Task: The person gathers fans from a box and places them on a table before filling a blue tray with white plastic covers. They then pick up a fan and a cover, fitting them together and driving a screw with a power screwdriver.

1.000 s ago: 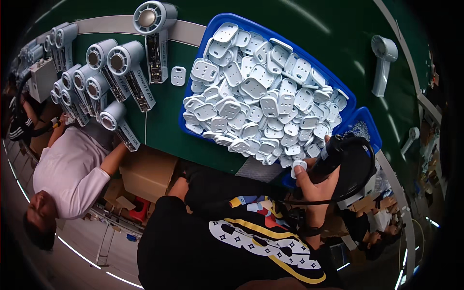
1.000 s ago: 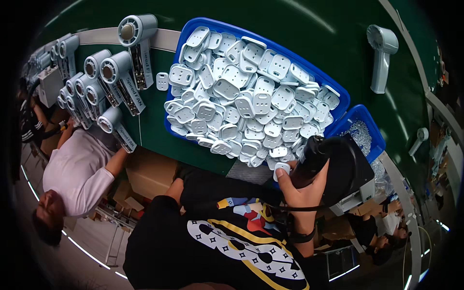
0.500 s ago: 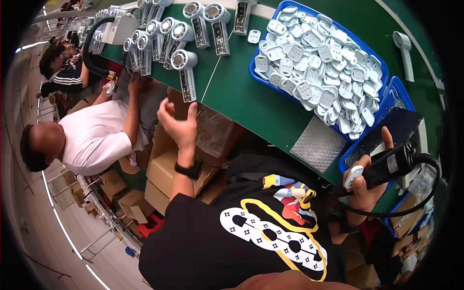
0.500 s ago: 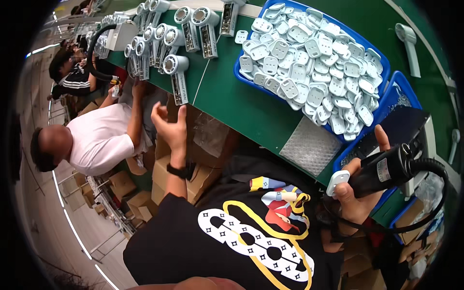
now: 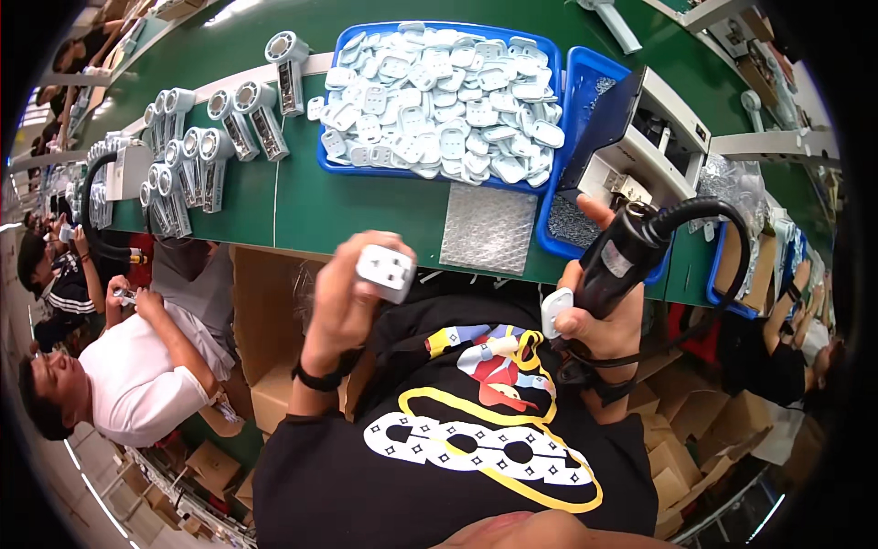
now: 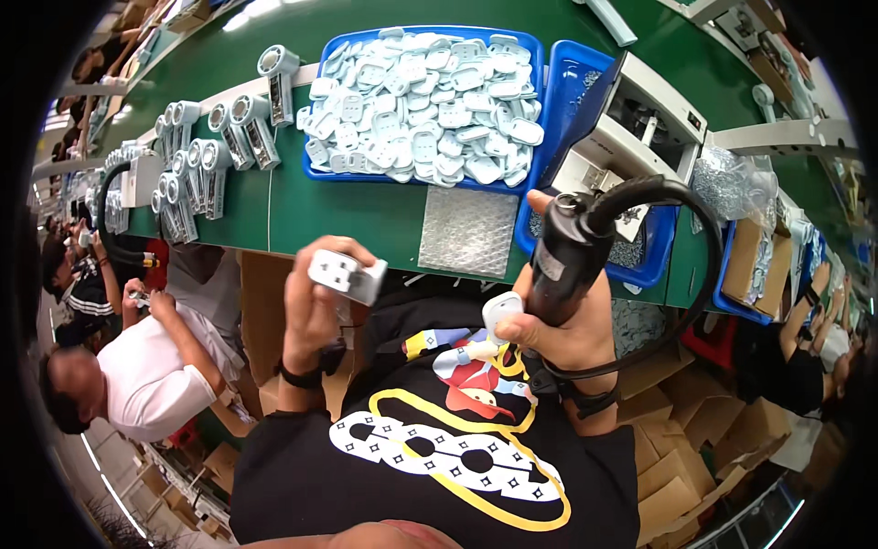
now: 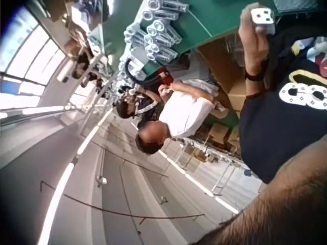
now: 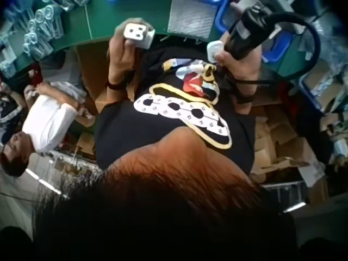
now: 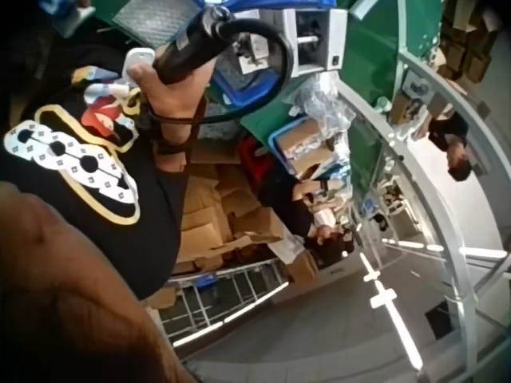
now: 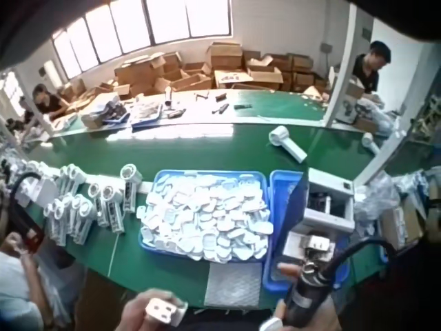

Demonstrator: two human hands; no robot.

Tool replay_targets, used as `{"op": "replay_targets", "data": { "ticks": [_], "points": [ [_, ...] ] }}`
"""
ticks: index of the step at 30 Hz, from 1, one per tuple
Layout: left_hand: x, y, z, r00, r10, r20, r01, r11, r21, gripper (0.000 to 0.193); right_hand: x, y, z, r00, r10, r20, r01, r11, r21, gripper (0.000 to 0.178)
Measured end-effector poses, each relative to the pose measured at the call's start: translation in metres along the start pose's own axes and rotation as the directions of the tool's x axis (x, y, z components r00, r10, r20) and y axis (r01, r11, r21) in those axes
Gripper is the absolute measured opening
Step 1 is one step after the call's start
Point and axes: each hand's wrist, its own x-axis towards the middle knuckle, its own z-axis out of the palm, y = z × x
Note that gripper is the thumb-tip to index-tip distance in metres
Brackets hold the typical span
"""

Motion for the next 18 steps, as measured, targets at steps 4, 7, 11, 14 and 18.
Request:
{"op": "replay_targets", "data": {
  "ticks": [4, 7, 11, 14, 18],
  "points": [
    [0.061, -0.010, 0.076, 0.955, 0.011, 0.298, 0.079, 0.954, -0.288, 0.044, 0.012, 0.000, -0.007, 0.998, 0.053, -0.022, -0.054, 0.998, -0.039, 0.118],
    [0.106, -0.017, 0.105, 0.879, 0.264, 0.398, -0.225, 0.964, -0.142, 0.049, 0.034, 0.015, -0.032, 0.998, -0.065, 0.006, 0.065, 0.983, -0.171, 0.113],
    [0.131, -0.039, 0.129, 0.835, 0.312, 0.454, -0.282, 0.950, -0.134, 0.047, 0.062, 0.026, -0.053, 0.971, -0.223, 0.082, 0.238, 0.901, -0.363, 0.096],
    [0.146, -0.072, 0.139, 0.887, 0.309, 0.344, -0.274, 0.950, -0.148, 0.046, 0.075, 0.020, -0.055, 0.993, -0.038, -0.108, 0.005, 0.956, -0.293, 0.083],
    [0.149, -0.091, 0.148, 0.959, 0.216, 0.186, -0.173, 0.960, -0.221, 0.047, 0.103, -0.003, -0.063, 0.573, -0.779, -0.254, 0.755, 0.622, -0.207, 0.055]
  ]
}}
